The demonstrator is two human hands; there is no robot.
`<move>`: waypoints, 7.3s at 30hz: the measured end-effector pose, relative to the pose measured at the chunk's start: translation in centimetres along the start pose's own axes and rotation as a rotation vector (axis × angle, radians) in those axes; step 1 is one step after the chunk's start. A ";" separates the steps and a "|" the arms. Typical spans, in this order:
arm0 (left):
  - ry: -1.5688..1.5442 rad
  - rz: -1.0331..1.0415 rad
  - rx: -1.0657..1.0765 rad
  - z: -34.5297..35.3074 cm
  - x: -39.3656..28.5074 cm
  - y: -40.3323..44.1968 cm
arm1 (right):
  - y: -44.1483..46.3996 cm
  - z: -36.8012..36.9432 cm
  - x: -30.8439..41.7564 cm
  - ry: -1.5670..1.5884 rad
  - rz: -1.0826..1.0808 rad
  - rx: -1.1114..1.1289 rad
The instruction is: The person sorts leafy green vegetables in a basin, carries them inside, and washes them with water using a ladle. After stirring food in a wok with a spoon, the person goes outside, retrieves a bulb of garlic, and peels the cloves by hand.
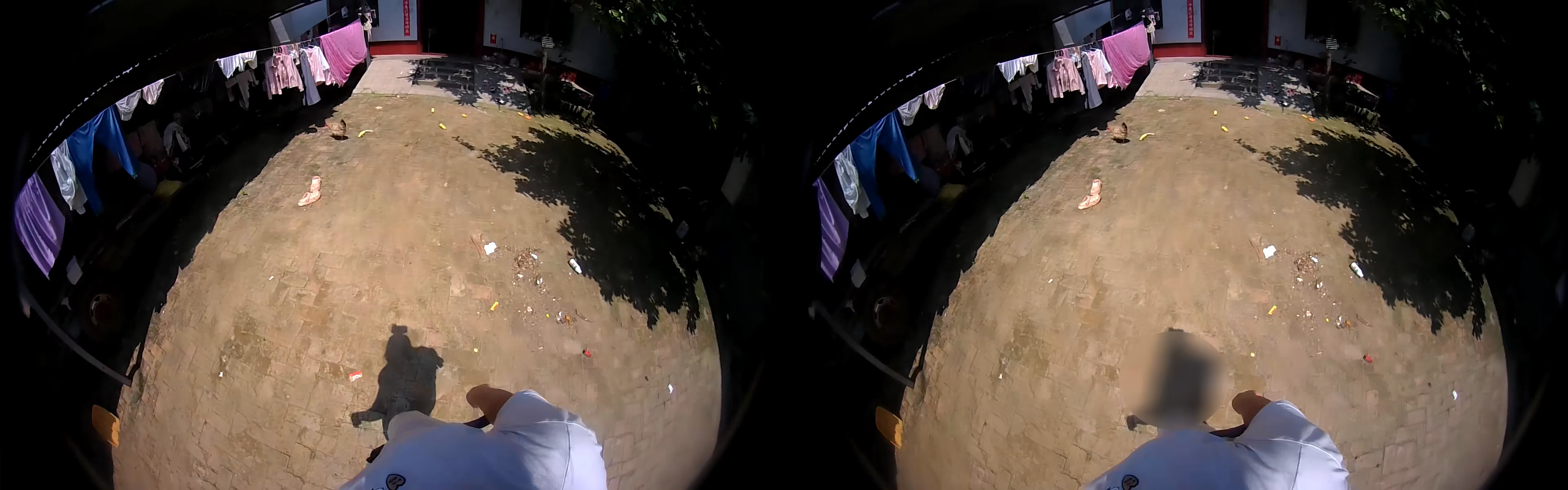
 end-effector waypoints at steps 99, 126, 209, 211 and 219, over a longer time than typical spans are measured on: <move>-1.308 -0.709 -0.520 -173.5 -85.2 192.6 | 58.1 -280.4 206.2 -0.808 -1.117 -0.651; -1.852 -1.000 -0.565 -179.1 -103.5 203.3 | 65.7 -277.4 228.7 -0.985 -1.419 -0.385; -1.670 -1.356 -2.690 -60.2 -87.4 72.3 | -7.4 -117.3 68.6 -2.622 -1.281 2.124; -1.522 -1.266 -2.971 -55.2 -86.9 67.7 | -9.6 -112.5 64.4 -2.459 -1.320 2.144; -1.433 -1.049 -2.980 -35.0 -80.9 48.6 | -13.5 -90.3 52.4 -2.088 -0.847 1.689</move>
Point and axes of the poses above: each hand's wrist, its own y-axis towards the middle knuckle, its own z-axis out of the palm, x = y × z, the point moved 6 cm from there along y, towards the middle knuckle, and after that the axes turned 8 degrees about x, right-handed, at the moved point
